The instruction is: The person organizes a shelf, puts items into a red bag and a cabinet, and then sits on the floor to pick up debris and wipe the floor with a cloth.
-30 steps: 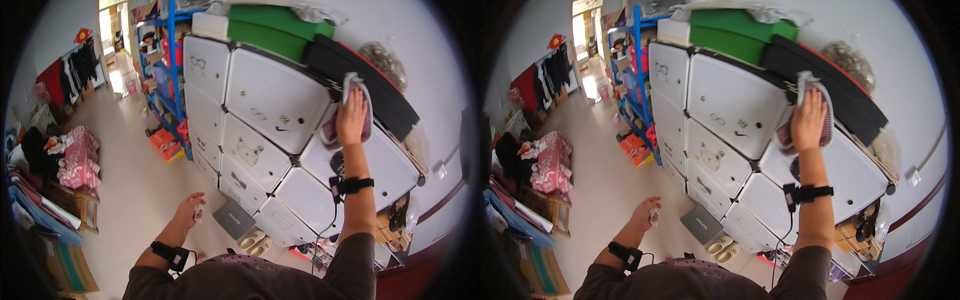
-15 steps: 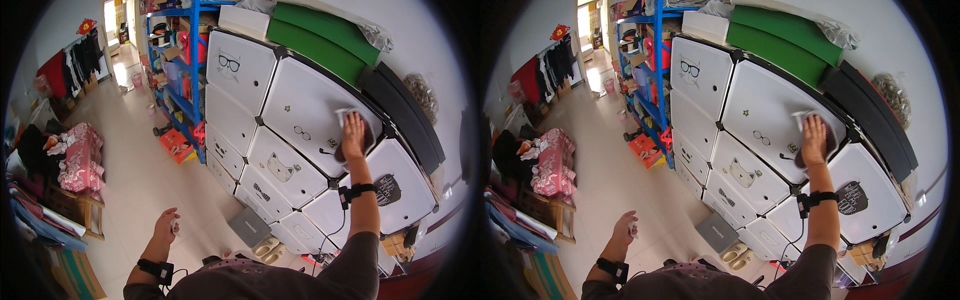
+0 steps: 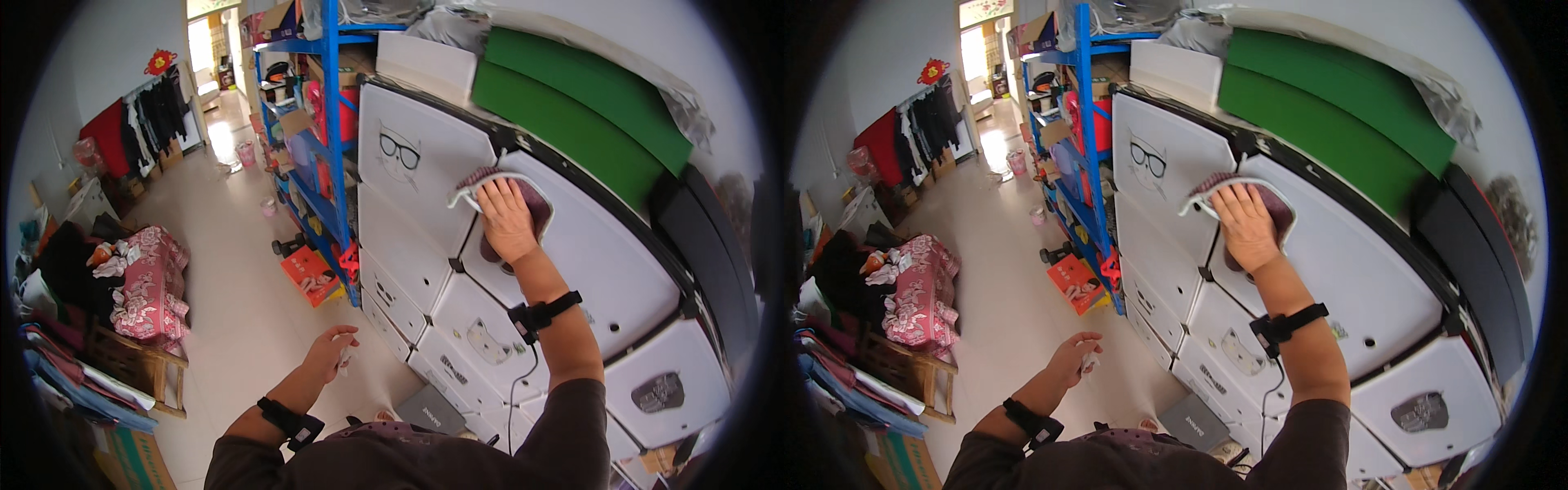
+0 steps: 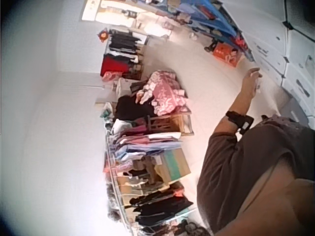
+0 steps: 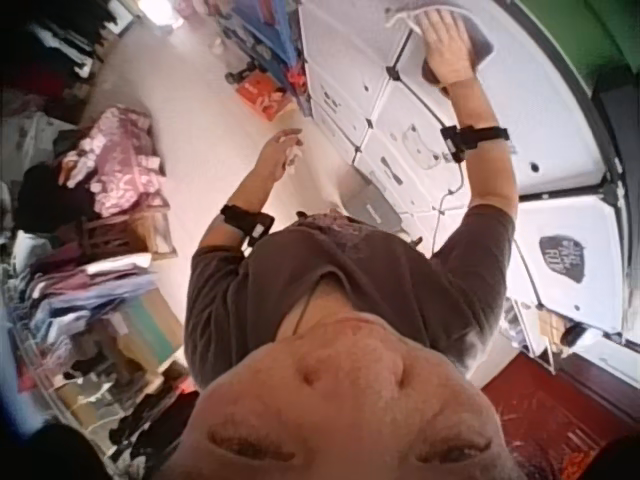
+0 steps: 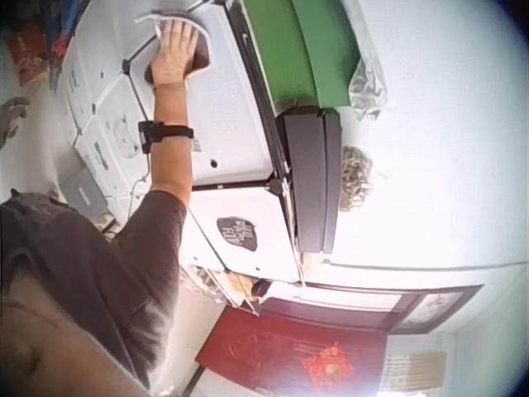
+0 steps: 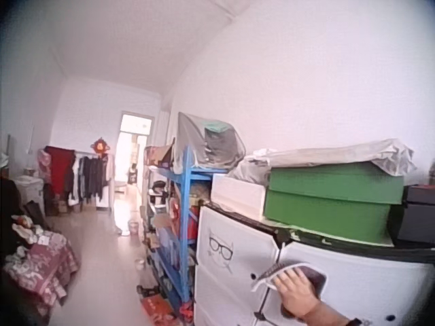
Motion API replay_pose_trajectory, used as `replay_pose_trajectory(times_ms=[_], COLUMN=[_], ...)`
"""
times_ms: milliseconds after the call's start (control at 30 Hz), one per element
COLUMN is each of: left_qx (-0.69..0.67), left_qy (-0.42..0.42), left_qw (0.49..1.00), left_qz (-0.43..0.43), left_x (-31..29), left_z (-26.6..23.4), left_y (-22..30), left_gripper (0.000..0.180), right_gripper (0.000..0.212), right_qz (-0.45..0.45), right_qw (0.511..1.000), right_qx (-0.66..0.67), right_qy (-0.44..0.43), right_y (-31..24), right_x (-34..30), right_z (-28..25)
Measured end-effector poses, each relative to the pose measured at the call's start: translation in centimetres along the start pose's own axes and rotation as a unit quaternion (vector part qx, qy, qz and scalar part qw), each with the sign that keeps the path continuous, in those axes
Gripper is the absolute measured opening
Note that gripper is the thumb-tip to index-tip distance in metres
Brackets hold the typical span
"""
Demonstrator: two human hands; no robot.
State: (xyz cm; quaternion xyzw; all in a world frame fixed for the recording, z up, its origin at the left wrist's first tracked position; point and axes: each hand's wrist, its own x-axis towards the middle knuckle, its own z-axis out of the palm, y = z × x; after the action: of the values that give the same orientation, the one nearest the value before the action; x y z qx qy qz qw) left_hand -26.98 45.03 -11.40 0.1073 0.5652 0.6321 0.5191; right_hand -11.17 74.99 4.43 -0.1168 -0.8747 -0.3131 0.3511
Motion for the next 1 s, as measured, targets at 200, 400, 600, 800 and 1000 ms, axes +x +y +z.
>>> replay_pose_trajectory(times_ms=[200, 400, 600, 800, 1000], left_qx=[-0.075, -0.146, -0.163, -0.189, -0.219], left_qy=[0.099, 0.177, 0.207, 0.220, 0.233], left_qw=[0.992, 0.972, 0.962, 0.954, 0.945], left_qz=[0.012, 0.051, 0.066, 0.073, 0.074], left_x=[1.2, 1.2, 3.3, 5.5, 5.6], left_z=[-4.4, -12.3, -18.4, -25.4, -33.7], left_y=[0.2, 1.2, 4.1, 9.0, 11.7], left_gripper=[0.020, 0.022, 0.024, 0.024, 0.019], right_gripper=[0.049, 0.046, 0.036, 0.029, 0.039], right_qz=[-0.032, -0.032, 0.132, 0.160, 0.218], right_qw=[0.957, 0.969, 0.980, 0.972, 0.954], right_qx=[-0.173, -0.173, -0.129, -0.140, -0.052], right_qy=[-0.232, -0.175, 0.078, -0.102, -0.200], right_y=[-1.8, -2.4, -0.9, 0.4, 1.4], right_x=[5.4, 10.7, 19.2, 23.3, 29.8], right_z=[7.3, 10.8, 11.2, 13.8, 20.9])
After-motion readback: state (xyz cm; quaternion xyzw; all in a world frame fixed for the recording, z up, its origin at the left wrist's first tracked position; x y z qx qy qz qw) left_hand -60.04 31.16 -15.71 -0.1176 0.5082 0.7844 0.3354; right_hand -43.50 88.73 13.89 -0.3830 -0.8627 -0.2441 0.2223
